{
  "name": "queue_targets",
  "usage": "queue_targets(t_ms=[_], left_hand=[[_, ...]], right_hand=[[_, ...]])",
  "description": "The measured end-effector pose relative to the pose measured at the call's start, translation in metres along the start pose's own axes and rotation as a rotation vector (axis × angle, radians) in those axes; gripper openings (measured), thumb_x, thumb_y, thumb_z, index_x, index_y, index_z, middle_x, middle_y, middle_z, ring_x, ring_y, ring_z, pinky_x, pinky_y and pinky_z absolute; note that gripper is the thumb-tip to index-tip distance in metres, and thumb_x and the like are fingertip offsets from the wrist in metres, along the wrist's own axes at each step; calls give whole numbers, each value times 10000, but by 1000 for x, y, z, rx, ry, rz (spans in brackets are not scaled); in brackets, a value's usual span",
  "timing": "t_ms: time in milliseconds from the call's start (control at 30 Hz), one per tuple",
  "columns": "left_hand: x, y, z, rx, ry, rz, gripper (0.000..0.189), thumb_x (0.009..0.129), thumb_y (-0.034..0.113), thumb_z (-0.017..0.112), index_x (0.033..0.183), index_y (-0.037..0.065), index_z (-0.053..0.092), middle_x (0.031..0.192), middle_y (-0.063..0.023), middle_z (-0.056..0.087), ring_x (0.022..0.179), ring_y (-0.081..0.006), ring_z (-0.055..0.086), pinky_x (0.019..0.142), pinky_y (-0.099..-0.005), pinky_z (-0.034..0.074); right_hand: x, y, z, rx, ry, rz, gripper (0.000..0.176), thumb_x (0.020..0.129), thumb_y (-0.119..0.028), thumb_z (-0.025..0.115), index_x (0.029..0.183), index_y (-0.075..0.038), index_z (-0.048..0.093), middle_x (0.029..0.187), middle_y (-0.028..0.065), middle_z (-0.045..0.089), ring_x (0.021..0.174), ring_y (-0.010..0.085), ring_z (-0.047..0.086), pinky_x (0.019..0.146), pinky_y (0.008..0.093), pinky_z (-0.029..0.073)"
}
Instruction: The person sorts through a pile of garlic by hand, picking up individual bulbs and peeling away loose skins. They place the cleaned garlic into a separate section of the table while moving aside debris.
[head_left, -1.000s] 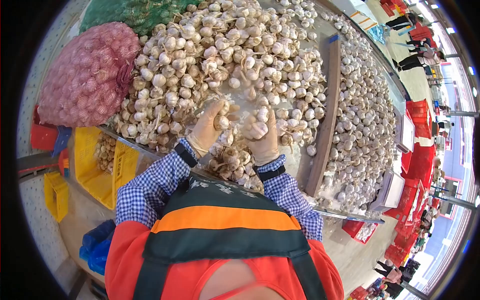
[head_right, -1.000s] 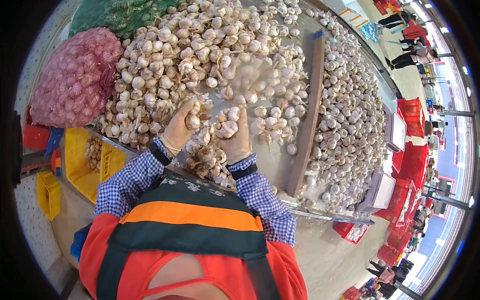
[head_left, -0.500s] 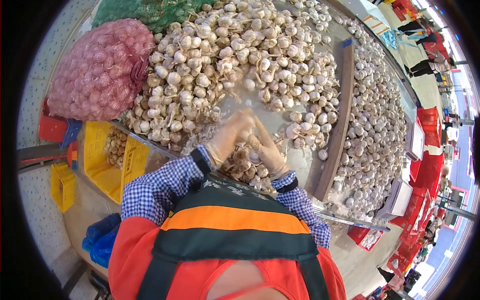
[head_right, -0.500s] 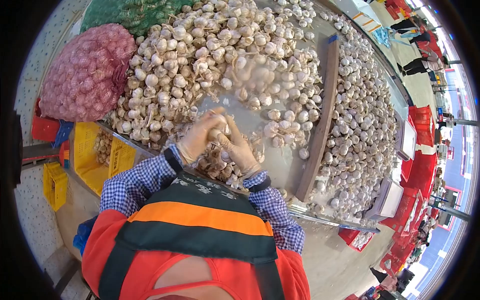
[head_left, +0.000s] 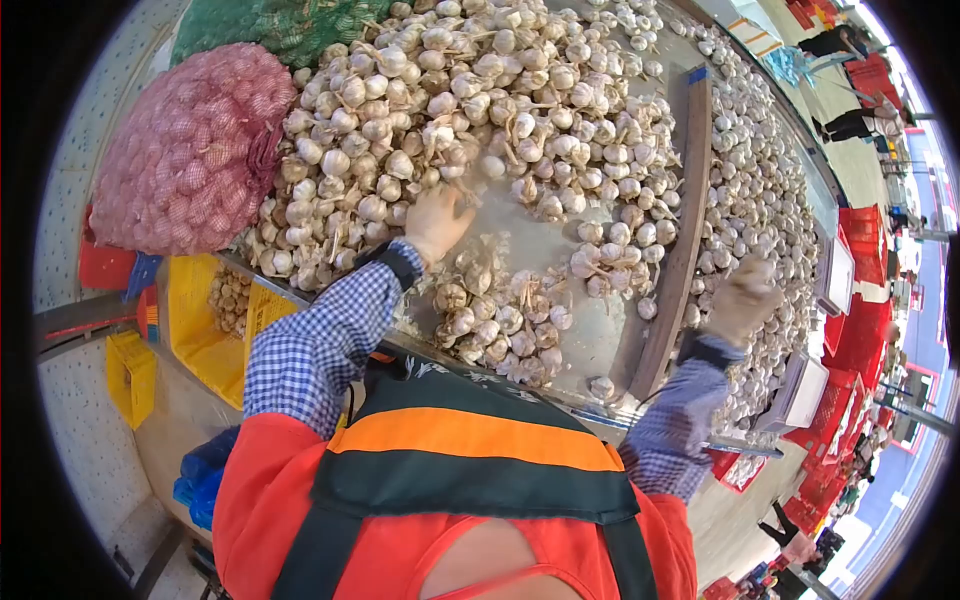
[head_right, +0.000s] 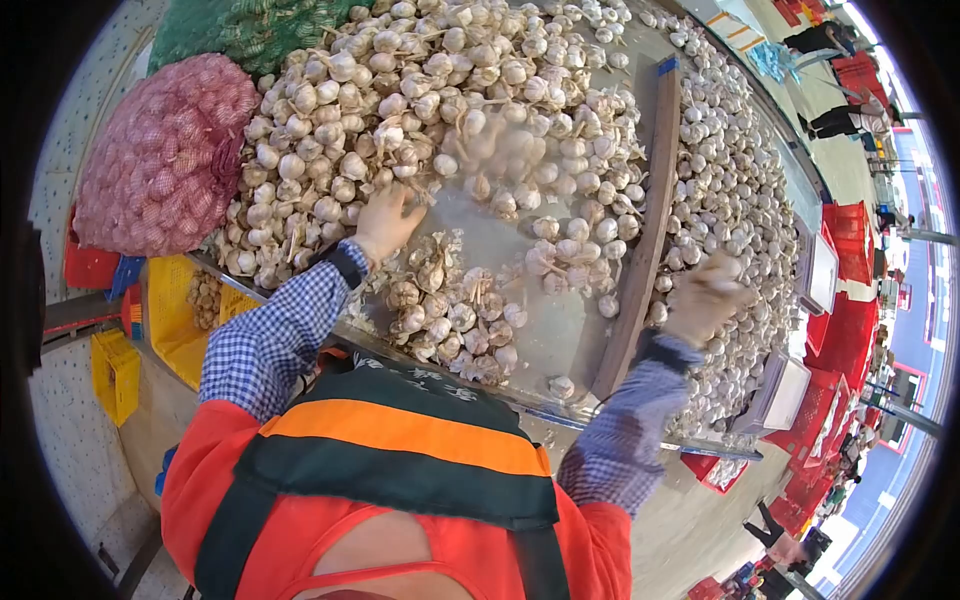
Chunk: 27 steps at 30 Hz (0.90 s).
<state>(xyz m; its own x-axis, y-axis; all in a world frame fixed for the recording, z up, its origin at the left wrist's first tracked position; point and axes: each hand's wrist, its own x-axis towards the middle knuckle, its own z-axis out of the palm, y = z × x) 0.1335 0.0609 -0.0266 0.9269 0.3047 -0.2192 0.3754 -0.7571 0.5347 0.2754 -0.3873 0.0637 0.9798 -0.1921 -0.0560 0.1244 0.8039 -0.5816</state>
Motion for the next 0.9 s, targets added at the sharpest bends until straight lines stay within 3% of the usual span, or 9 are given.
queue_targets(t_ms=[67,200,300,433,500,567,633,767,900], left_hand=[[-16,-24,29,118,-26,137,526,898,494,534,1183,53,568,1240,-137,559,1159,-291,504,991,-441,400],[-55,12,68,-19,-93,365,566,886,570,492,1333,222,498,1335,-116,506,1279,-324,408,1086,-516,278],[-70,39,94,46,-331,436,593,883,599,484,1373,266,461,1376,-102,486,1308,-322,389,1082,-557,260],[-82,39,89,-66,-506,589,551,876,544,515,1279,171,555,1286,-97,557,1232,-302,475,1034,-522,331],[-73,40,64,-187,-647,575,516,886,475,564,1193,63,606,1238,-128,572,1184,-306,511,1009,-419,393],[-69,35,42,-551,-600,-16,374,885,314,592,1141,41,611,1159,-150,590,1045,-337,580,921,-388,468],[-47,4,55,-298,26,147,267,854,198,603,1062,31,620,1154,-172,569,953,-354,602,854,-401,504],[-1,-12,19,-44,246,34,300,820,213,649,1028,48,508,1111,-173,528,806,-344,628,696,-419,535],[27,-3,27,16,347,32,390,802,267,674,1035,33,466,1012,-185,547,757,-355,631,626,-431,535]], right_hand=[[30,-30,8,-404,282,-284,355,980,-368,461,1204,-104,537,1245,126,574,1093,198,592,974,358,478],[16,66,58,-599,-355,-18,292,985,-144,418,1256,-79,506,1339,114,511,1043,184,606,794,268,551],[-34,208,103,-988,-522,374,304,923,-272,564,1148,-74,612,1077,47,628,815,117,617,671,236,474],[-76,346,90,-1896,-1156,-297,359,876,-262,600,1164,-50,573,1127,137,575,875,255,655,693,365,548],[-90,351,102,-2058,-1196,-148,366,870,-287,598,1157,-61,574,1136,146,559,893,288,649,711,379,548],[-103,345,102,-2226,-1229,20,373,865,-313,595,1150,-72,576,1146,155,542,910,322,644,729,394,547],[-112,330,89,-2043,-1109,98,298,827,-273,613,1062,-90,609,1121,177,567,913,366,625,769,442,523],[-109,279,79,-1896,-971,425,361,808,-316,635,1096,-98,623,1007,154,658,889,360,640,784,447,507],[-109,267,68,-1810,-797,131,447,828,-337,603,1183,-73,538,941,193,668,837,370,651,738,441,517]])
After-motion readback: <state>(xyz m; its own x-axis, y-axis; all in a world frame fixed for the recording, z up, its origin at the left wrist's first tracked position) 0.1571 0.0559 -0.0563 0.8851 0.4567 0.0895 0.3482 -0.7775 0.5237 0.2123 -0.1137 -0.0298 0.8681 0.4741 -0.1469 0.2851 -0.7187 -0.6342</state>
